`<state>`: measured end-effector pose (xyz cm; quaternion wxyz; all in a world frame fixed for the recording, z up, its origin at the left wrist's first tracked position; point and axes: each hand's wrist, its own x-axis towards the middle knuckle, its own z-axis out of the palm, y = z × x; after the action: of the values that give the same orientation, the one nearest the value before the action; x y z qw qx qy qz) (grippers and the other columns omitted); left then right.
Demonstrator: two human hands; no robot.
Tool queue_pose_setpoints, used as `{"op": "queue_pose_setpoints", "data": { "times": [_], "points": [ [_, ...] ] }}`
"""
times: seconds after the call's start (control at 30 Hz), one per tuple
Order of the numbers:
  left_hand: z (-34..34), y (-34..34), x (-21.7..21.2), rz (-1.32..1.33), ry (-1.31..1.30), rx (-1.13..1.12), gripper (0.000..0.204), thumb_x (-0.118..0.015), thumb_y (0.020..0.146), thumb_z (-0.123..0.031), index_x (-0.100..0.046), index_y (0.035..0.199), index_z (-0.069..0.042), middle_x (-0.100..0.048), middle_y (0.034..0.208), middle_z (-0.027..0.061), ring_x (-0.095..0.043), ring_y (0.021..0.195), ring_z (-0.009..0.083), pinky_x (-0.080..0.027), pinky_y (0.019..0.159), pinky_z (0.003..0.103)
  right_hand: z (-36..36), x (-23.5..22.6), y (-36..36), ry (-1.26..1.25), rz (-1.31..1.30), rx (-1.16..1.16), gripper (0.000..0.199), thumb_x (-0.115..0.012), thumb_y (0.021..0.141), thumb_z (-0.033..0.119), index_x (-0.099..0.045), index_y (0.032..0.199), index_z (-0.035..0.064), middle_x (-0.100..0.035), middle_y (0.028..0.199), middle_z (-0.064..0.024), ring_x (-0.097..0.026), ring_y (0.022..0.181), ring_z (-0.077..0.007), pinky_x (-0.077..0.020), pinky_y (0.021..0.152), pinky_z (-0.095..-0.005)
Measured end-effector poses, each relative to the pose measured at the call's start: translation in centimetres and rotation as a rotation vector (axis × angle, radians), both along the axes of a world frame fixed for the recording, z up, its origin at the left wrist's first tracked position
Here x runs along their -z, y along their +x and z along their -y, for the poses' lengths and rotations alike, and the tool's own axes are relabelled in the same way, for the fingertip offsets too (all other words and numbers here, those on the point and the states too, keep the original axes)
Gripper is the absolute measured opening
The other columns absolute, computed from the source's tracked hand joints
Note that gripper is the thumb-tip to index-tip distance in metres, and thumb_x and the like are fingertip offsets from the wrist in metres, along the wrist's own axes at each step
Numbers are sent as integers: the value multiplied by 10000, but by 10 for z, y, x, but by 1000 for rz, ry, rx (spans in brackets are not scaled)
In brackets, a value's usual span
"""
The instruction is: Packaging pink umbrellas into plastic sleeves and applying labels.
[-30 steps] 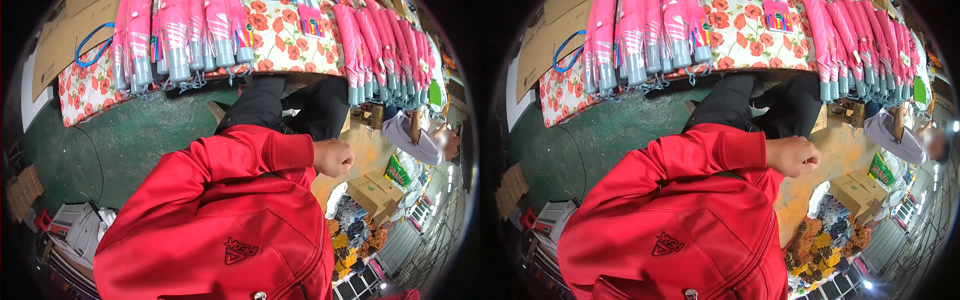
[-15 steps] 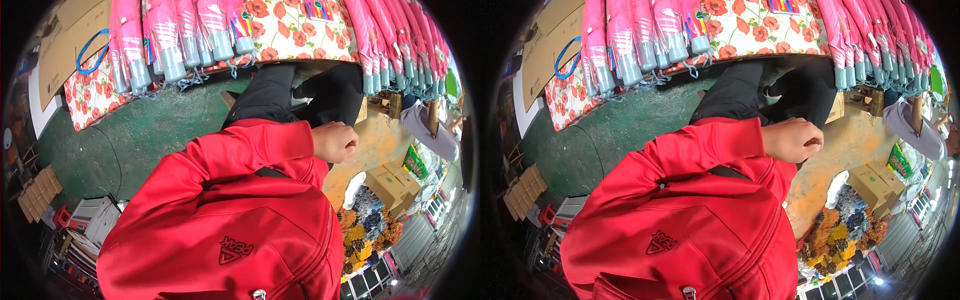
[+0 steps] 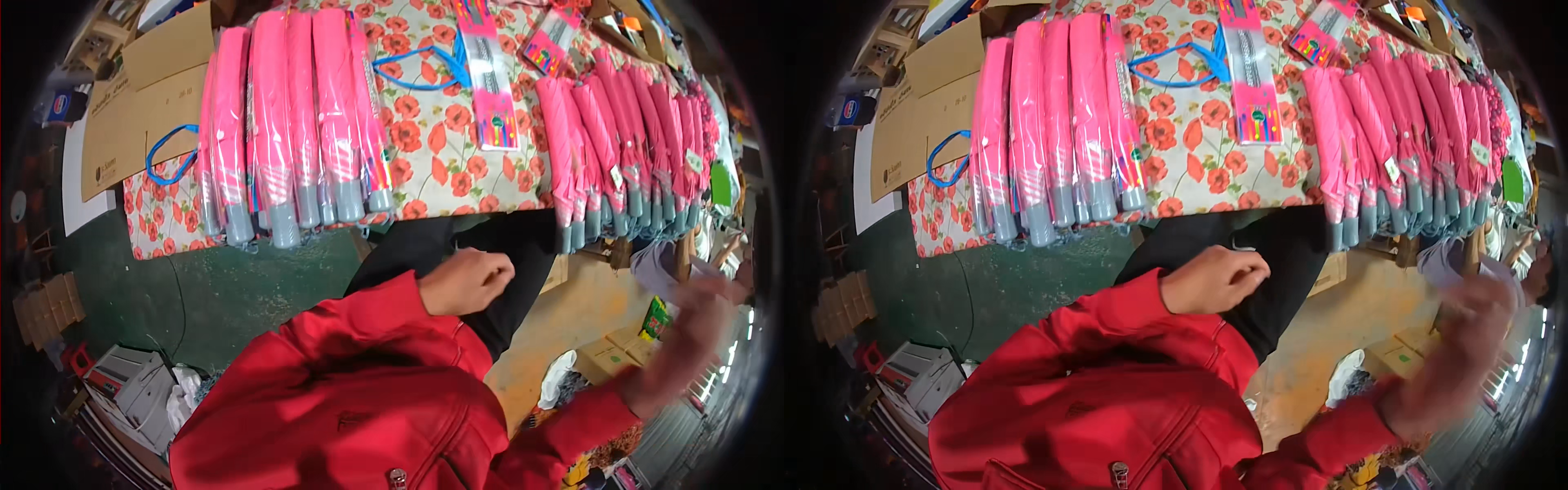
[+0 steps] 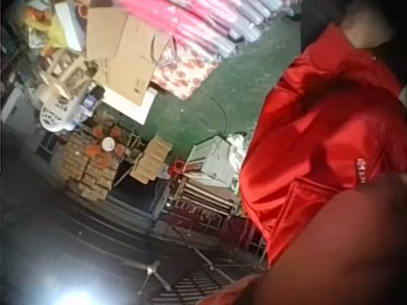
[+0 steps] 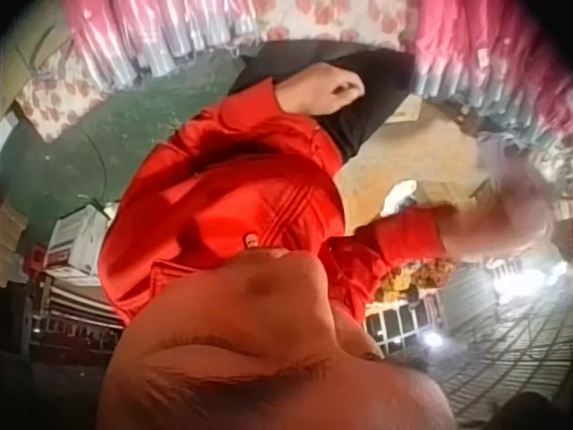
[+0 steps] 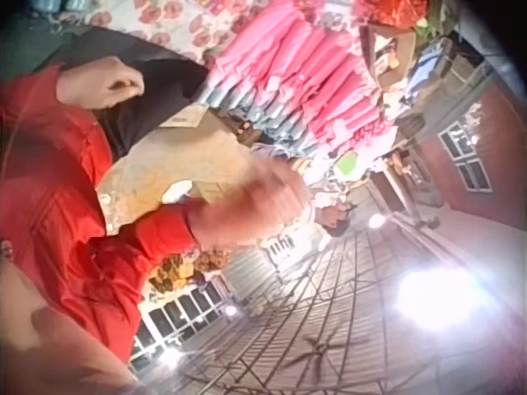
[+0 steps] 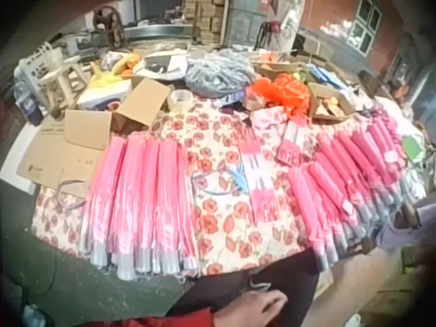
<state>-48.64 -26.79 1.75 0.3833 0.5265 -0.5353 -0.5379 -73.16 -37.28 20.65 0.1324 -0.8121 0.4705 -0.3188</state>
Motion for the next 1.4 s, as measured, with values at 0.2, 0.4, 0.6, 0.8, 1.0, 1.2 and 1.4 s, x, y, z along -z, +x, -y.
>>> {"op": "queue_pose_setpoints", "data": {
  "times": [0.2,0.4,0.6,0.8,1.0,1.2,1.4],
  "points": [
    [58,34,27,-64,-121,-262,149,-576,903,-73,-667,995,2,-681,838,102,-558,631,276,-452,606,348,-47,179,63,874,387,228,240,-580,992,131,-663,1167,-11,-712,952,-116,-646,818,-170,-523,762,-286],
    [121,37,52,580,-192,-514,116,-636,894,-119,-622,887,-4,-624,773,119,-567,640,325,-462,617,400,-81,265,63,437,-144,-13,187,-645,873,53,-688,1055,33,-677,885,-88,-614,713,-256,-498,652,-327],
    [166,32,61,813,8,-582,167,-664,884,-148,-602,823,-6,-621,750,129,-539,593,346,-436,576,440,-74,267,61,405,-173,18,186,-660,850,39,-694,1030,64,-672,862,-81,-604,698,-271,-488,628,-344],
    [175,34,79,758,-80,-520,220,-663,888,-148,-580,757,8,-610,694,135,-529,572,353,-432,565,440,-68,271,53,410,-168,33,186,-658,856,43,-690,1037,62,-670,866,-81,-609,707,-264,-485,627,-341],
    [171,34,71,806,-80,-523,215,-657,877,-135,-605,745,26,-680,774,169,-600,617,370,-480,609,464,-65,267,49,419,-103,27,190,-652,859,38,-686,1046,58,-672,874,-82,-611,708,-267,-484,628,-345],
    [167,34,55,710,-111,-656,159,-627,913,-101,-664,854,42,-686,761,130,-603,607,270,-475,590,391,-70,268,43,445,-73,21,181,-644,866,48,-680,1043,58,-662,869,-88,-600,706,-279,-482,628,-354],
    [160,42,33,-203,-36,-696,204,-561,994,-86,-656,1107,54,-707,867,113,-649,687,189,-542,638,307,-76,268,36,514,96,35,209,-633,876,34,-678,1080,31,-678,904,-95,-619,743,-247,-491,663,-313]
  ]
}}
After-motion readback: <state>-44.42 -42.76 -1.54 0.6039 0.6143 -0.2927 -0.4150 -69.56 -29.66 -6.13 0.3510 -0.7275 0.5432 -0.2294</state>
